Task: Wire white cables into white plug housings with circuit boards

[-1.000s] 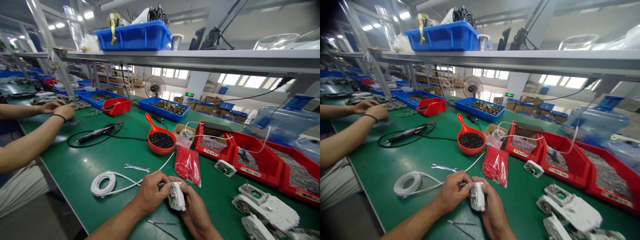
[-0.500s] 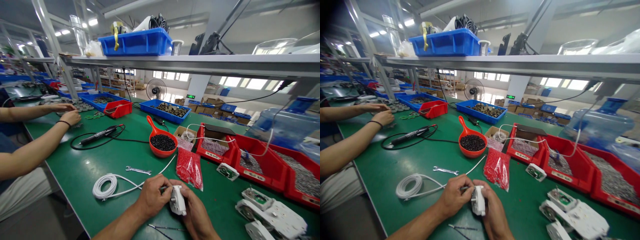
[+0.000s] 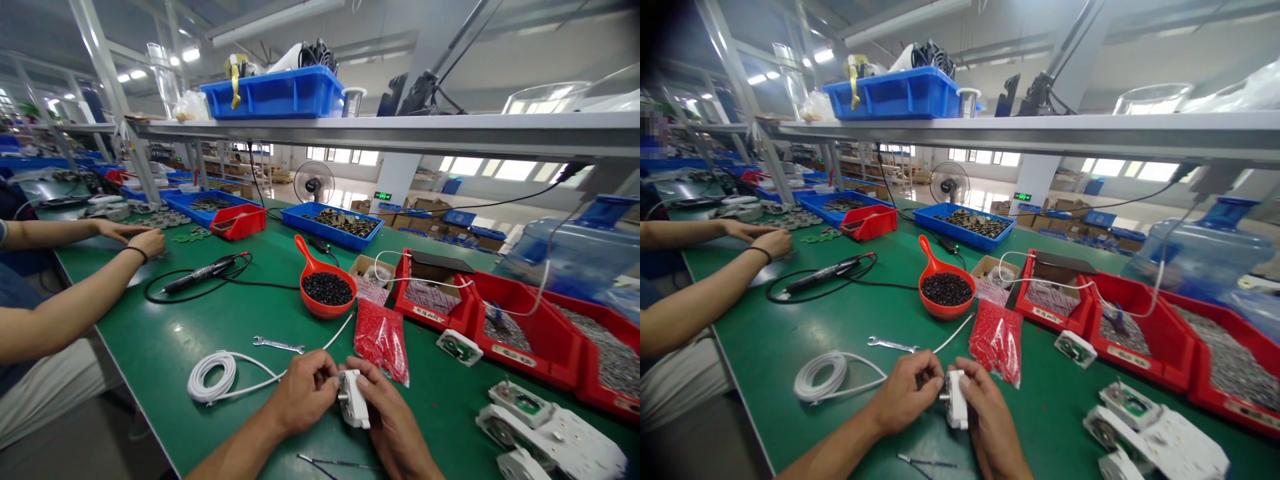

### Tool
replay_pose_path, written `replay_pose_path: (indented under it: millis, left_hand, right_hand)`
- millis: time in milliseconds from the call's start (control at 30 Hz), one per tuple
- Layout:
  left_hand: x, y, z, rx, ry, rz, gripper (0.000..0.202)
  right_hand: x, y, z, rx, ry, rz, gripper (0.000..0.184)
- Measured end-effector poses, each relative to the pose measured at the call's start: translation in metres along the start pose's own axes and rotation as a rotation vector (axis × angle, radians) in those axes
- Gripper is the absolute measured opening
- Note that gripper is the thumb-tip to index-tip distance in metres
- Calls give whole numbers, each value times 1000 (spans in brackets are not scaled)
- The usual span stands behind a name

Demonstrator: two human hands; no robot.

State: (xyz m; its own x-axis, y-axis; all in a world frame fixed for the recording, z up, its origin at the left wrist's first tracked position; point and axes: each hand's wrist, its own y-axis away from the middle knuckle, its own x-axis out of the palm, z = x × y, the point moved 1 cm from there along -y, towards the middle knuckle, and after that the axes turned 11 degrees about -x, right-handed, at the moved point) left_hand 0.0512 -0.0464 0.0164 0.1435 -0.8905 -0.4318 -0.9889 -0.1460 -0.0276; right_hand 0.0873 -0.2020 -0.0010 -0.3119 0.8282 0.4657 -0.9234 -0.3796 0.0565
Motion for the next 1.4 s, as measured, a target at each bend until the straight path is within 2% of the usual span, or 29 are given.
replay_pose_path:
  millis: [233, 367, 433, 533, 600, 667, 767, 867, 1100, 1400]
  left_hand:
    - [-3, -5, 5, -34, 83, 46, 9]
    - [-9, -3, 3, -17, 91, 116, 11]
    - [-17, 0, 2, 4, 37, 154, 16]
    - [-31, 6, 3, 17, -143, 175, 33]
    - [-38, 10, 6, 40, -296, 179, 31]
    - [-42, 13, 9, 78, -403, 177, 20]
    - [-39, 13, 12, 125, -421, 169, 16]
    - [-32, 11, 16, 141, -338, 194, 18]
    - [-24, 8, 23, 58, -208, 150, 14]
    - [-23, 5, 21, -11, -176, 289, 23]
  right_hand:
    - [-3, -2, -2, -28, 30, 50, 57]
    - [-2, -3, -4, -66, 33, 60, 60]
    - [-3, -4, -6, -84, 38, 42, 61]
    - [-5, -5, -8, -108, 41, 25, 62]
    - [-6, -5, -9, -121, 37, 18, 62]
    - [-6, -5, -9, -132, 41, 16, 61]
    - [-6, -3, -8, -156, 93, 16, 58]
    - [-6, -1, -8, -178, 146, 30, 56]
    - [-8, 2, -7, -181, 204, 109, 55]
    - [-17, 3, -8, -248, 370, 167, 47]
